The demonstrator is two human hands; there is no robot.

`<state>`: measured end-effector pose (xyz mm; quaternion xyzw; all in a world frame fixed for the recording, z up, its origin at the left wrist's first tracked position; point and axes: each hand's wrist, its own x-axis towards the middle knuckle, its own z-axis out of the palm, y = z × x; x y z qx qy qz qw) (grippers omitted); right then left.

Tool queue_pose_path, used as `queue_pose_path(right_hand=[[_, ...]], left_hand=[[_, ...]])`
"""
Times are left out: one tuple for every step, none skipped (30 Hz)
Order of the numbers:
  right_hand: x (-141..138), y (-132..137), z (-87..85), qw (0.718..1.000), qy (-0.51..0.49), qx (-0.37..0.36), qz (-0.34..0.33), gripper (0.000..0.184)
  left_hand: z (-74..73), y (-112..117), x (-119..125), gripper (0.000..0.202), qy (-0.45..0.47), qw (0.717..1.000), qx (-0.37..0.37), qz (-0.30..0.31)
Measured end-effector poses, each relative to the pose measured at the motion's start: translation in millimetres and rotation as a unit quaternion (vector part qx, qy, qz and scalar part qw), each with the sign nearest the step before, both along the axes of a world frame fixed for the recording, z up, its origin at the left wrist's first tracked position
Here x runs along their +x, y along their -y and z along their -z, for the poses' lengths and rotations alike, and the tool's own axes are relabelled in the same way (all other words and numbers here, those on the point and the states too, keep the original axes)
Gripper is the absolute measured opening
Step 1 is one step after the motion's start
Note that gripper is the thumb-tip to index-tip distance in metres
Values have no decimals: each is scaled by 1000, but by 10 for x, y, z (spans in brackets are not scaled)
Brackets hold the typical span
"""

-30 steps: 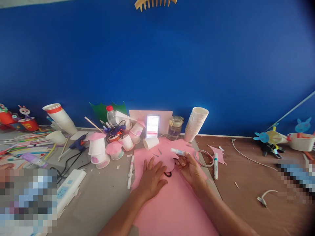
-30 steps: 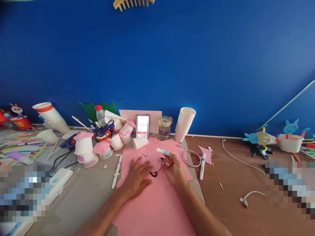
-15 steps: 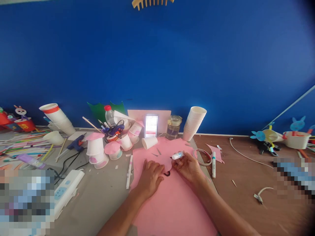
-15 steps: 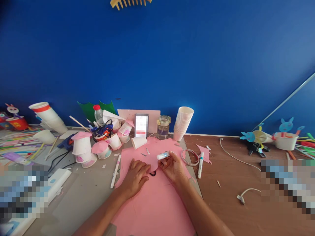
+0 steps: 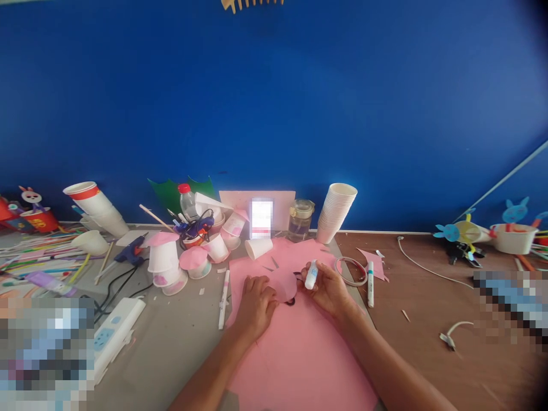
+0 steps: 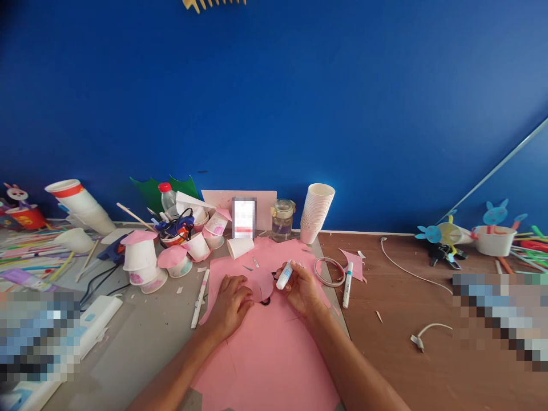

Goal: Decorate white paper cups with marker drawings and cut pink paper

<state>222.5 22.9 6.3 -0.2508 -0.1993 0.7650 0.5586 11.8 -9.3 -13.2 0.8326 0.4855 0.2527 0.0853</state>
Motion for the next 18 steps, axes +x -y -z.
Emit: queue_pose_path(right_hand=[[1, -5, -4, 1000, 7, 2, 8, 20], [0, -8, -13, 1000, 15, 8, 17, 20], [-4, -7, -27, 999, 24, 17, 25, 20], [-11, -2, -43, 999, 36, 29, 27, 21], [-21, 8, -62, 998, 50, 42, 24, 22], [-34, 20, -82, 996, 66, 55, 19, 23], [-47, 35, -102, 994, 81, 66, 13, 25], [-61, 52, -121, 993, 95, 72, 7, 26], [-74, 68, -137, 991, 107, 74, 3, 27], [-85, 83, -150, 991, 117, 73, 2, 28], [-93, 96, -160, 990, 124, 69, 1, 28], [-98, 105, -166, 989, 131, 65, -1, 27], [-100, 109, -168, 989, 137, 62, -3, 28], [-99, 108, -165, 989, 139, 58, -3, 27], [-95, 104, -159, 989, 137, 55, -1, 26], [-88, 95, -150, 990, 131, 53, 0, 26], [-80, 83, -138, 991, 122, 51, 2, 26], [-71, 70, -126, 993, 110, 49, 6, 26]], left_hand=[[7, 1, -2, 12, 1, 1000, 2, -1], [13, 1, -4, 12, 1, 1000, 3, -1], [18, 3, -7, 12, 0, 1000, 2, -1], [22, 4, -9, 13, -1, 1000, 1, 0], [24, 5, -11, 13, -3, 1000, -1, 0], [24, 6, -13, 13, -4, 1000, -3, 1], [22, 7, -14, 13, -5, 1000, -6, 1], [18, 8, -15, 13, -6, 1000, -8, 0], [12, 9, -16, 13, -6, 1000, -10, -1], [3, 10, -16, 13, -7, 1000, -12, -1], [-6, 11, -15, 13, -7, 1000, -15, 0], [-16, 12, -14, 12, -8, 1000, -17, 1], [-25, 13, -13, 11, -9, 1000, -19, 2], [-33, 13, -11, 10, -9, 1000, -20, 2], [-39, 13, -10, 9, -7, 1000, -20, 0], [-44, 13, -8, 8, -6, 1000, -21, -1], [-46, 12, -6, 7, -3, 1000, -22, -1], [-47, 12, -4, 6, -1, 1000, -24, 1]])
